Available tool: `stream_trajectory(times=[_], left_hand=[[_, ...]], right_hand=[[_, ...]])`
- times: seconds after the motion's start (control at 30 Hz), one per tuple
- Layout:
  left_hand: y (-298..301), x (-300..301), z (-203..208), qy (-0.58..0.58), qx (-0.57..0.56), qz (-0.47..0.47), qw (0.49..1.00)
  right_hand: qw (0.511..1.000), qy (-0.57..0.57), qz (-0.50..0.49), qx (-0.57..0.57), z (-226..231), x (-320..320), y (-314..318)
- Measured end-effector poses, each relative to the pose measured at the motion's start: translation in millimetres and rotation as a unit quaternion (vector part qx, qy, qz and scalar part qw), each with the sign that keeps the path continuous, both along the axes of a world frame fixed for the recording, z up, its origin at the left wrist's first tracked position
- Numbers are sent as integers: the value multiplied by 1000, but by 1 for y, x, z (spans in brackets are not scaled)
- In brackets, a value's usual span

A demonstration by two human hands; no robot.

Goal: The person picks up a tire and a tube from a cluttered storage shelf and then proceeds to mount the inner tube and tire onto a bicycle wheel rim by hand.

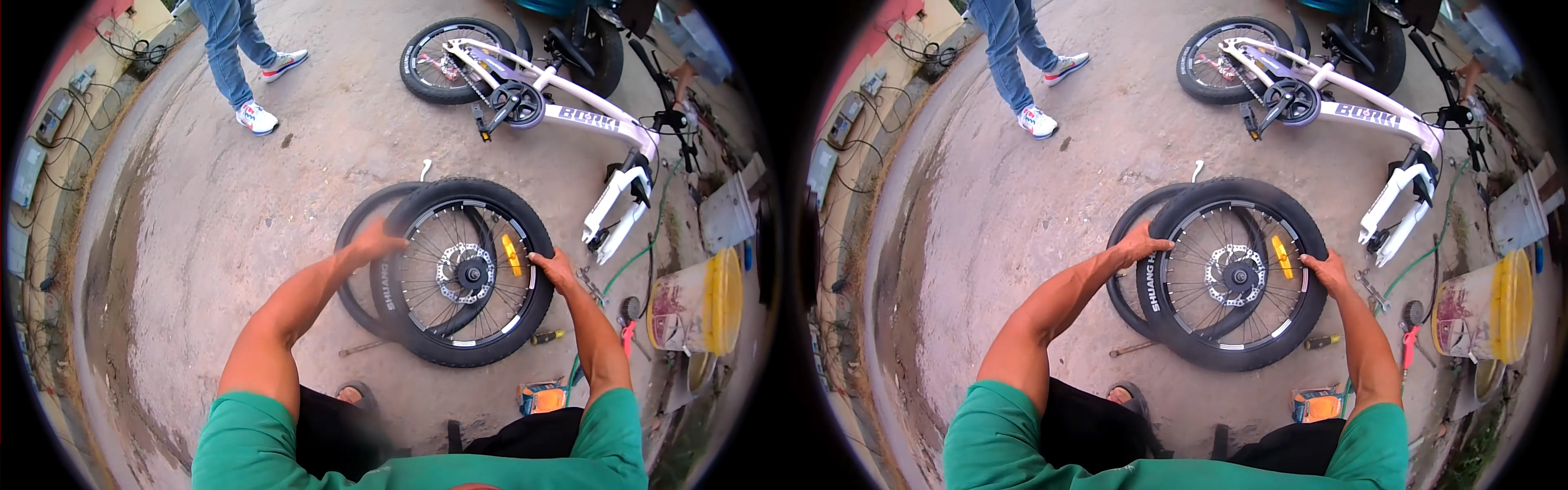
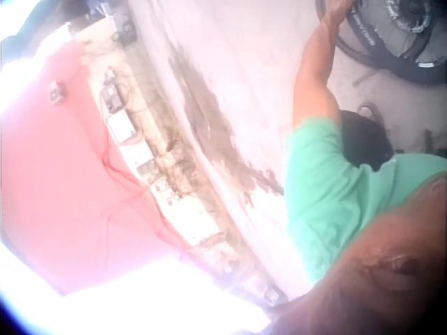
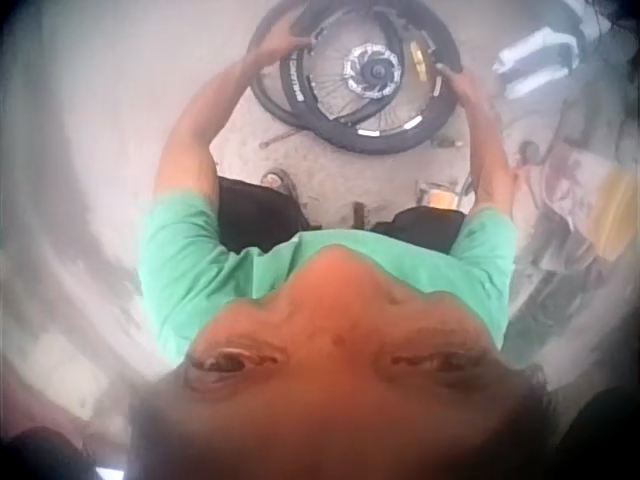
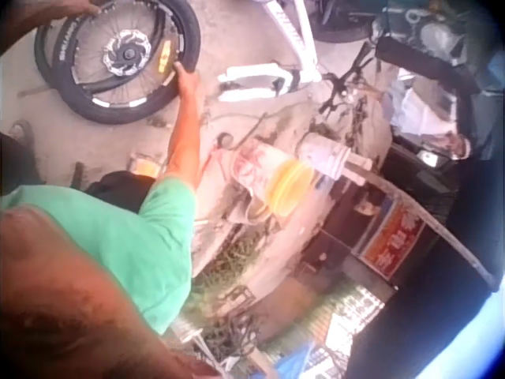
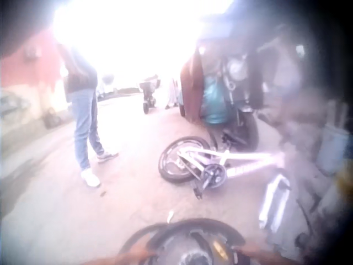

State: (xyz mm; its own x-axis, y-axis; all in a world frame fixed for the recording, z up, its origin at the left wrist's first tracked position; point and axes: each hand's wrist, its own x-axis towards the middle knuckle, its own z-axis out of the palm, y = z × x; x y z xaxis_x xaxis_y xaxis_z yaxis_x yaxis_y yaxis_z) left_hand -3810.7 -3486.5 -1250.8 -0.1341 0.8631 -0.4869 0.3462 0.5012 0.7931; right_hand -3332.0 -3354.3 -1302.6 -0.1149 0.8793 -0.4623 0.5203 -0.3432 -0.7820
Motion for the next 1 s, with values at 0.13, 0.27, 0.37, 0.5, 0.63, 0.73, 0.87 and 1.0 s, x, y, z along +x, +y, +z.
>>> stream_trajectory(times=[0.13,0.27,0.37,0.5,0.63,0.73,0.87,1.0], left_hand=[[-6,7,5,-121,26,53,991],[-11,8,6,-103,0,89,991],[-16,8,38,-108,51,55,991],[-15,-11,77,-105,81,60,989],[2,-12,140,32,187,46,981],[-3,-22,189,116,266,10,957],[-19,-3,251,178,317,-13,931],[-25,7,270,208,363,-30,908]], right_hand=[[998,49,-21,-28,6,8,1],[996,85,-13,-36,16,12,-12],[995,94,-22,-39,29,22,-11],[995,103,-3,12,62,10,0],[984,155,26,81,96,11,6],[975,187,7,120,116,-7,-2],[962,243,2,127,105,-9,4],[966,245,17,87,104,-11,2]])
